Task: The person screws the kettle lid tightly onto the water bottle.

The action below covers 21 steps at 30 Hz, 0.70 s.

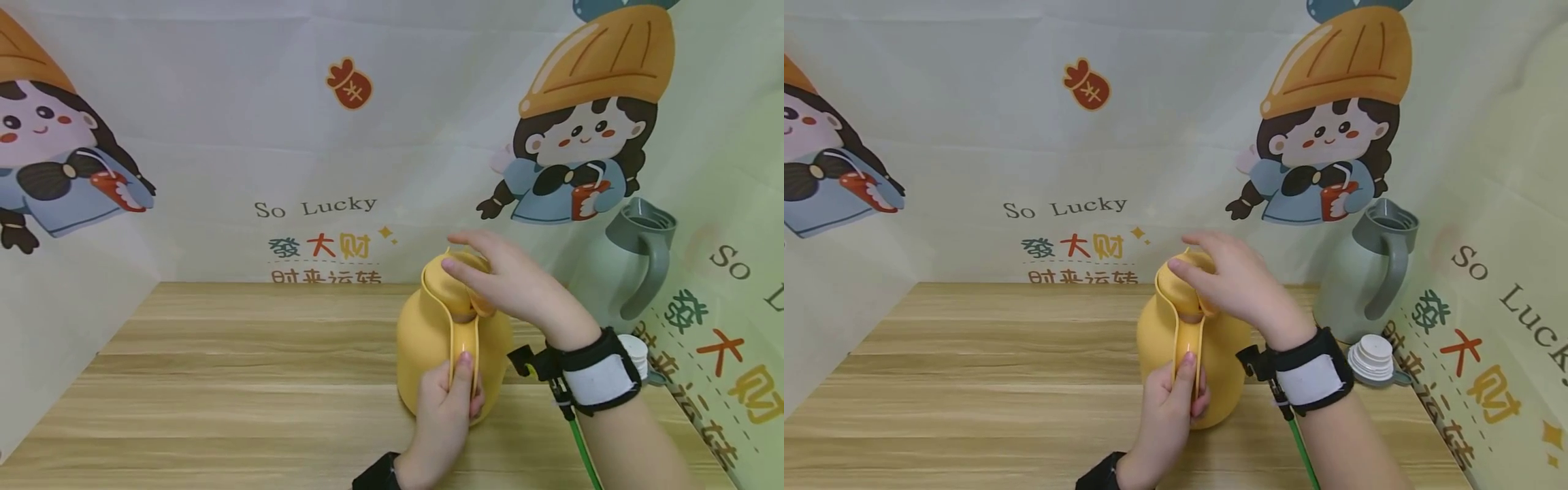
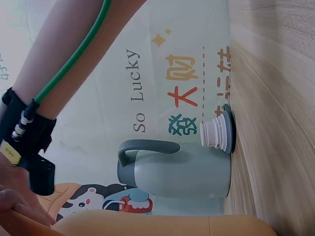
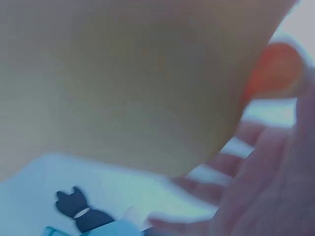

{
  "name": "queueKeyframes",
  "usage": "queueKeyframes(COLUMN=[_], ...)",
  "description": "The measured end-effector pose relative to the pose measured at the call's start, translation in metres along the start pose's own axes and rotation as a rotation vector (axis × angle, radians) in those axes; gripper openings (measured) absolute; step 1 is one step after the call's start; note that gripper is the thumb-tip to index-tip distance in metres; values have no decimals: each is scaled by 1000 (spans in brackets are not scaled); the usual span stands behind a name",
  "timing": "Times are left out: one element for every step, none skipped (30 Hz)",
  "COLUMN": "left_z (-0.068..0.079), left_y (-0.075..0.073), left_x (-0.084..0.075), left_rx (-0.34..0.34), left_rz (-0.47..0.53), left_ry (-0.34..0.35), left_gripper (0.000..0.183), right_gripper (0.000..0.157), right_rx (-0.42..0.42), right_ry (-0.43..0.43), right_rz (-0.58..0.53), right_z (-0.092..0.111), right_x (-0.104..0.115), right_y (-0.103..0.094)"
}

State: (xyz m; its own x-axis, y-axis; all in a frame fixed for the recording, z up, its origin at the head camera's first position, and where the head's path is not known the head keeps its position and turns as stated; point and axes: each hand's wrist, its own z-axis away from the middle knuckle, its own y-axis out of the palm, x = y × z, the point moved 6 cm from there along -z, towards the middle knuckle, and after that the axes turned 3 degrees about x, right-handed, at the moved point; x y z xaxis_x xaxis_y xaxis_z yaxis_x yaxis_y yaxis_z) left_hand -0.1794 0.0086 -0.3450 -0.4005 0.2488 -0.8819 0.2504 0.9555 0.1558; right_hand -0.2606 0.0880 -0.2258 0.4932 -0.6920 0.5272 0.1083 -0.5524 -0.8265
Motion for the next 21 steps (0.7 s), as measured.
queueKeyframes(left_z=[0, 0, 0, 0, 0, 0, 1, 1, 1, 2, 2, 2, 2, 2, 2, 2, 2, 2, 2, 2, 2], left_y=[0, 0, 0, 0, 0, 0, -1, -1, -1, -1, -1, -1, 0, 0, 0, 0, 0, 0, 0, 0, 0], left_x=[0, 0, 1, 1, 0, 0, 1, 1, 1, 1, 1, 1, 1, 1, 0, 0, 0, -1, -1, -1, -1], left_rx=[4, 5, 4, 3, 1, -3, -8, -13, -16, -19, -20, -20, -18, -17, -14, -13, -12, -12, -13, -14, -14], left_rz=[-1, -3, -5, -7, -7, -8, -9, -10, -8, -7, -4, 0, 0, 1, 1, 0, 0, -1, -3, -2, -2], left_ry=[-5, -7, -7, -3, 2, 7, 12, 18, 23, 28, 30, 34, 36, 37, 39, 39, 39, 40, 41, 42, 42], left_gripper=[44, 44, 43, 43, 43, 43, 44, 44, 44, 44, 44, 45, 45, 45, 46, 46, 46, 46, 46, 46, 45], right_gripper=[51, 50, 48, 46, 44, 43, 42, 42, 42, 43, 43, 43, 44, 43, 42, 41, 39, 38, 38, 37, 37], right_rx=[2, 2, 0, -3, -4, -5, -3, 0, 7, 17, 28, 38, 46, 54, 59, 62, 62, 63, 62, 61, 57], right_ry=[-37, -68, -96, -123, -147, -173, -194, -210, -228, -241, -252, -259, -263, -268, -274, -276, -278, -278, -281, -282, -279], right_rz=[-5, -10, -16, -21, -34, -55, -72, -94, -118, -142, -166, -188, -205, -220, -232, -238, -243, -247, -249, -249, -249], right_z=[-1, -3, -4, -5, -6, -7, -8, -9, -10, -11, -13, -14, -14, -15, -15, -16, -16, -16, -16, -16, -16], right_x=[-2, -4, -6, -8, -9, -10, -11, -12, -13, -14, -14, -15, -16, -17, -17, -17, -18, -18, -18, -18, -18], right_y=[-1, -1, -1, -1, -1, 0, 1, 2, 4, 6, 8, 10, 11, 12, 13, 14, 15, 15, 16, 16, 17])
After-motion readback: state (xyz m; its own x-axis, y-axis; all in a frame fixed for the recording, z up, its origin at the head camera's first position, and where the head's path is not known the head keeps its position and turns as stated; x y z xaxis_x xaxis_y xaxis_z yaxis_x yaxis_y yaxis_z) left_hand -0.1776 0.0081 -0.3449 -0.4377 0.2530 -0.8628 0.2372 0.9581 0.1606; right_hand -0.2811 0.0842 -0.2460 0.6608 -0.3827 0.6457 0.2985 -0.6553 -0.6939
